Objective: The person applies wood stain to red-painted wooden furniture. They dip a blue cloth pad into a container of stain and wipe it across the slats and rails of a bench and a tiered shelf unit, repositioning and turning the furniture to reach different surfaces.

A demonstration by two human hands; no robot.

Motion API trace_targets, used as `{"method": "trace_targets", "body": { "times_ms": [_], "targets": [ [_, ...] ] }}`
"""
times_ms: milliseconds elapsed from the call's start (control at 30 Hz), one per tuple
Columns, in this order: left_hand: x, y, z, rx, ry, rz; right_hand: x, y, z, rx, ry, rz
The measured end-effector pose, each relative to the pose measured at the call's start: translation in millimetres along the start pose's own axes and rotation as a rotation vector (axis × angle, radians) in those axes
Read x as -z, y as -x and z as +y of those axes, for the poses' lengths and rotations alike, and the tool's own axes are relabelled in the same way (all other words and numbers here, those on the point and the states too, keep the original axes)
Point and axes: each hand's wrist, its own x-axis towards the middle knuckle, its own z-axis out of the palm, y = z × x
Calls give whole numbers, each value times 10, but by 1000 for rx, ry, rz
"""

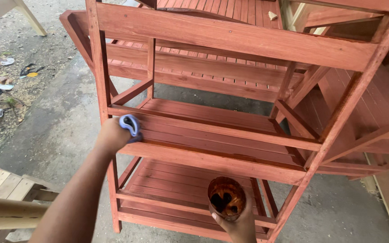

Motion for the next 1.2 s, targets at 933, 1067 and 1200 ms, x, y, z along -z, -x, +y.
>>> {"method": "trace_targets", "body": {
  "times_ms": [933, 1067, 1200],
  "targets": [
    [-2905, 1147, 3270, -610, 487, -269, 1824, 340, 462, 105, -124, 316],
    [-3059, 1291, 3538, -548, 692, -444, 2058, 346, 559, 36, -138, 319],
    [-2980, 1277, 3524, -333, 774, -504, 2147, 355, 612, 158, -10, 329]
  ]
}}
